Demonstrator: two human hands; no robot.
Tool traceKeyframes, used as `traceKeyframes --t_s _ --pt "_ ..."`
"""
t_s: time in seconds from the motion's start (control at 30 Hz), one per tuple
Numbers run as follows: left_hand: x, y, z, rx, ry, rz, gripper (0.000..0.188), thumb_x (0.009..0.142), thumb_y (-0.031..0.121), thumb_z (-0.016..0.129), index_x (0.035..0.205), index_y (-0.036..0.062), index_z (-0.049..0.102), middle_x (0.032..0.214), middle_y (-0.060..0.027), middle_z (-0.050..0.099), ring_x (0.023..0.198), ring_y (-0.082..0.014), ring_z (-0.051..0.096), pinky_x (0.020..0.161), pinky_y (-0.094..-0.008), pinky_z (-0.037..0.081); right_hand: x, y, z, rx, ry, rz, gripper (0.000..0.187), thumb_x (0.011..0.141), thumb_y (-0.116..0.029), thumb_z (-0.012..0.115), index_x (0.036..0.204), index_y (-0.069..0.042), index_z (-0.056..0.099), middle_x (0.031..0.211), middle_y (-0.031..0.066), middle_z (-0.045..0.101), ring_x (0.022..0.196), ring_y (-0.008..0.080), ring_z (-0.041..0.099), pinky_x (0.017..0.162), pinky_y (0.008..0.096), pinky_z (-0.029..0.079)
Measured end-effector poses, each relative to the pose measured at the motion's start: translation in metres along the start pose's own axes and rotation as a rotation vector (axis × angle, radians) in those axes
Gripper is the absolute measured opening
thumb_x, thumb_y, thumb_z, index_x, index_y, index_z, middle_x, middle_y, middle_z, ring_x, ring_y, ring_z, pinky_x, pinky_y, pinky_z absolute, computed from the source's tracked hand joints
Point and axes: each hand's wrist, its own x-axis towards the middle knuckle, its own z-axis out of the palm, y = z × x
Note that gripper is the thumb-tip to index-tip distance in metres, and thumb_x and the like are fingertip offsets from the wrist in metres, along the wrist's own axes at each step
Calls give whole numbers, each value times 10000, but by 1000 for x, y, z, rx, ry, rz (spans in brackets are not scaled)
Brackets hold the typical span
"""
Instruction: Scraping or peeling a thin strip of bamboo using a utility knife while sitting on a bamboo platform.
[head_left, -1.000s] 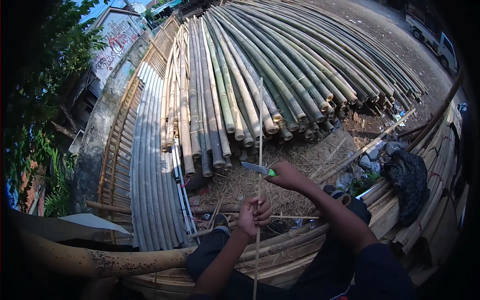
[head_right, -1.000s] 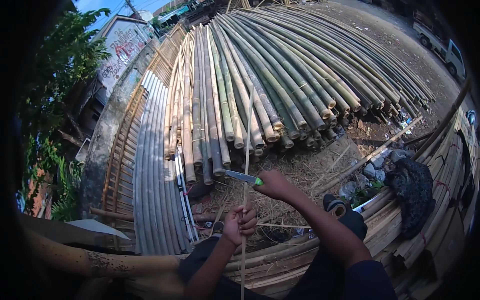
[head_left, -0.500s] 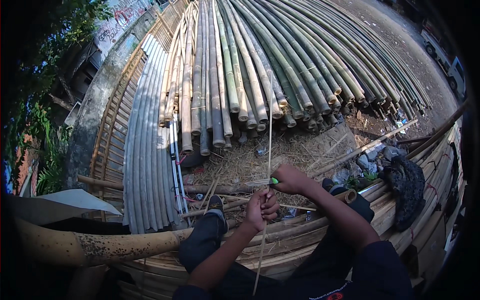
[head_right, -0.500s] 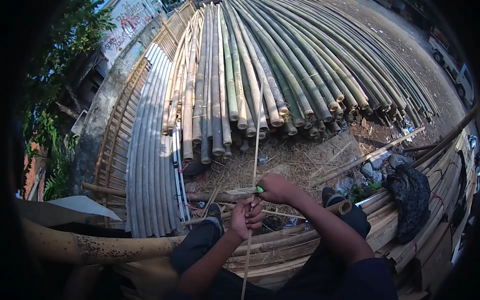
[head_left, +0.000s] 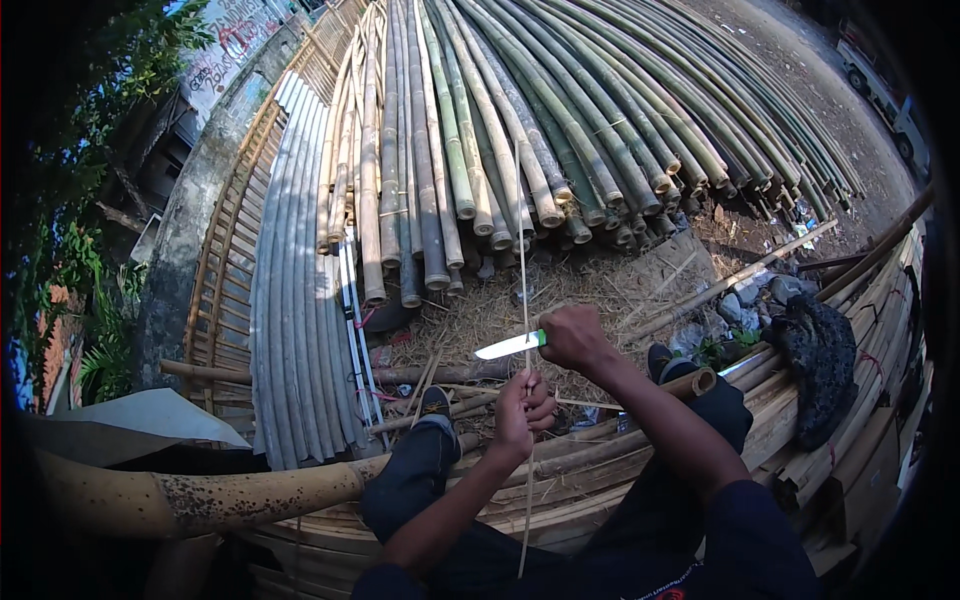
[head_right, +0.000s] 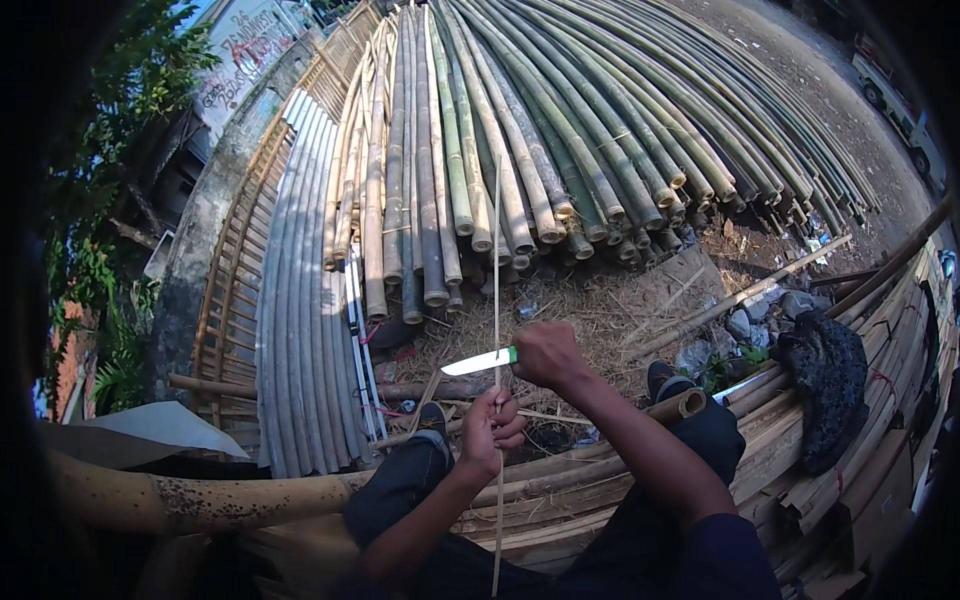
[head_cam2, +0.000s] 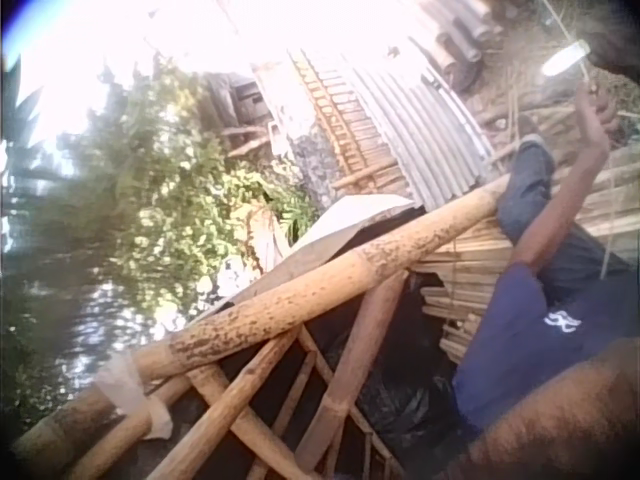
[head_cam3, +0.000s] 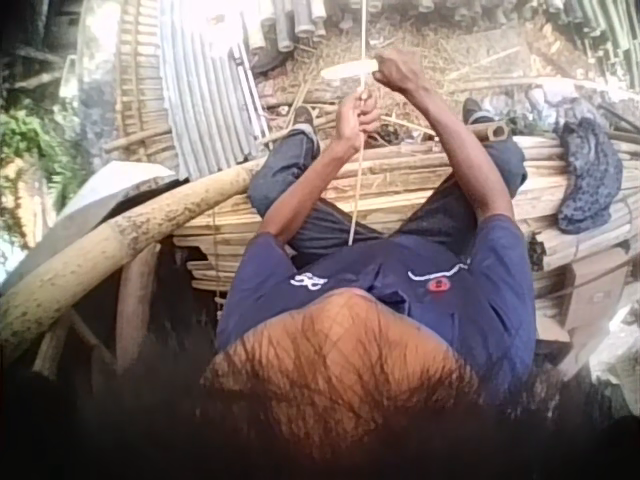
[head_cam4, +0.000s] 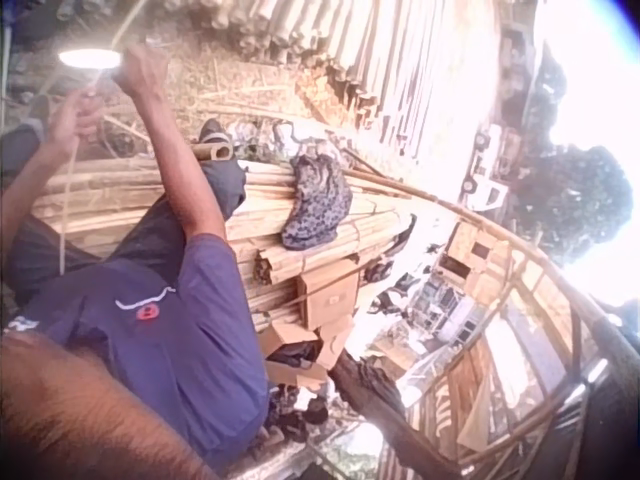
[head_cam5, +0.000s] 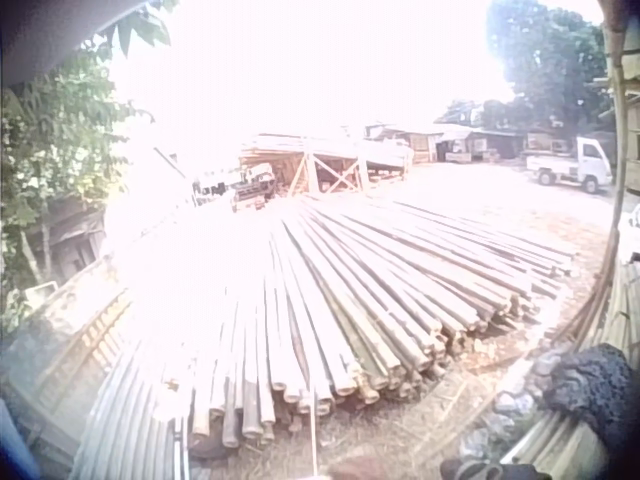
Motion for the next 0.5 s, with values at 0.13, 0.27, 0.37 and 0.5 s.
traceKeyframes --t_s 0.13,0.27,0.37,0.5 --pt "-3 0 4 -50 -86 -69 232 965 301 367 783 157 372 539 66 252 402 -37 199 331 -183 150 10 34 -15 -66 160 343 155 646 -197 615 593 -52 632 578 167 590 565 333 620 534 442 481" --pt "-19 -16 -3 -37 -150 -127 272 973 333 358 777 145 373 543 58 250 402 -39 199 328 -179 154 20 55 -72 -191 263 471 158 687 -199 610 645 -56 662 637 170 618 614 351 629 583 464 488" --pt "-17 11 -13 -98 -202 -211 327 985 389 335 775 142 376 537 53 245 412 -42 210 328 -177 182 16 18 -67 133 104 405 308 744 -337 631 711 -31 645 666 190 612 676 377 613 647 476 485" --pt "-7 22 -12 -187 -332 -251 361 1001 401 293 764 140 374 531 51 240 403 -41 215 328 -171 192 9 8 -67 231 -115 146 304 773 -327 615 770 -24 634 685 202 608 699 383 611 665 479 483"
